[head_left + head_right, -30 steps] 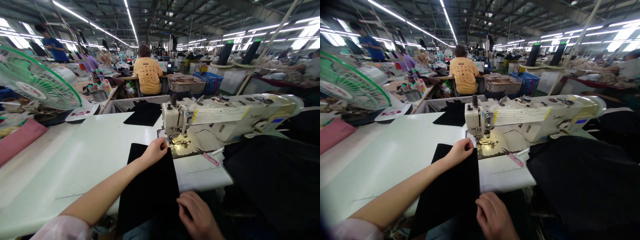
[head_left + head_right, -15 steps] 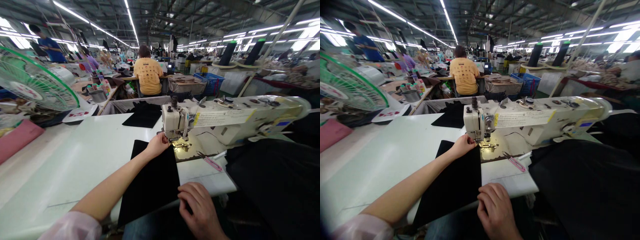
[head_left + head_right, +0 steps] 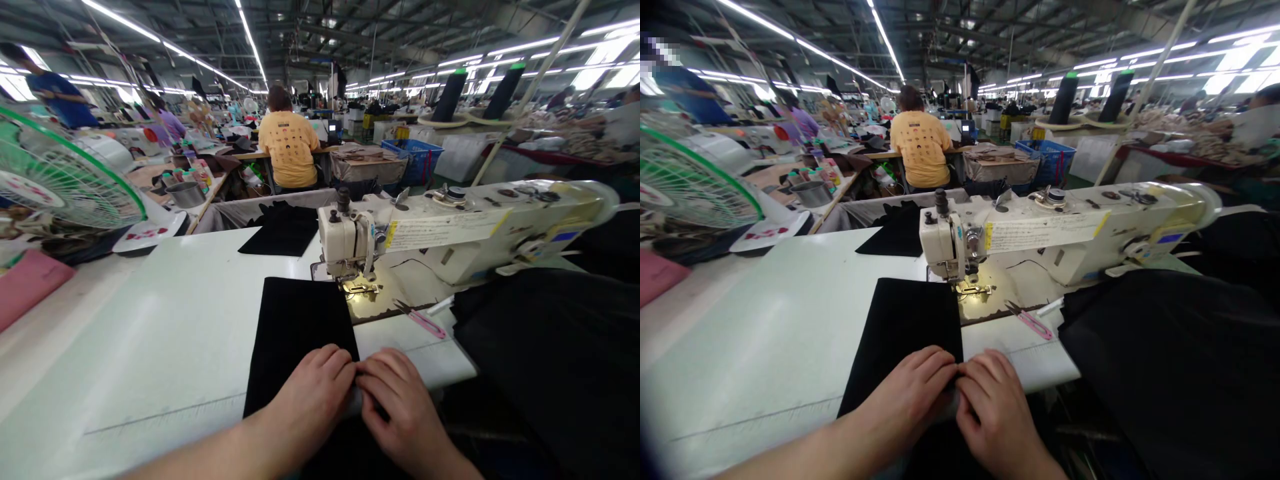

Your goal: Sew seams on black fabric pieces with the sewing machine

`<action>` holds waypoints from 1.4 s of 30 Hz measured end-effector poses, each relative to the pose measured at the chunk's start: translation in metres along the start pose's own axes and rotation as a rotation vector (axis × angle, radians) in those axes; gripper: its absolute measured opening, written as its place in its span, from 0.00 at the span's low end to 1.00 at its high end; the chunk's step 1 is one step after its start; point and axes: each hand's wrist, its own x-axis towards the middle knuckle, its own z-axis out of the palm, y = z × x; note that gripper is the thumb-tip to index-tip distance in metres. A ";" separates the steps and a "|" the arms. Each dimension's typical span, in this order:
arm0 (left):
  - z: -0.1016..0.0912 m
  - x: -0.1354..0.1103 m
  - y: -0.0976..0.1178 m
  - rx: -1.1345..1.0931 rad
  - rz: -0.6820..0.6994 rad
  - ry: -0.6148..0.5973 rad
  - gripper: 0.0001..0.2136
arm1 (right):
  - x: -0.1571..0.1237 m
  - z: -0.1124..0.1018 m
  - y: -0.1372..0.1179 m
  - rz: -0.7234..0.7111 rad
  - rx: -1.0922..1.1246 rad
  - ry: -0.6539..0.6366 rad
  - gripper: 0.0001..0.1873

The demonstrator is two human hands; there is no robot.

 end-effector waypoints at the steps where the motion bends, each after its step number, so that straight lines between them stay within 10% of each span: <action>1: 0.005 -0.002 -0.003 0.051 0.035 0.030 0.11 | 0.004 0.001 0.002 0.009 -0.003 -0.005 0.15; 23: -0.011 0.068 -0.119 0.071 0.011 0.176 0.11 | 0.095 0.031 0.060 0.158 -0.297 -0.125 0.09; 34: 0.009 0.046 -0.114 0.084 -0.339 0.266 0.22 | 0.052 0.035 0.038 0.010 -0.187 -0.013 0.11; 42: -0.019 0.034 -0.110 0.149 -0.356 0.242 0.17 | 0.068 0.062 0.030 -0.055 -0.191 -0.038 0.17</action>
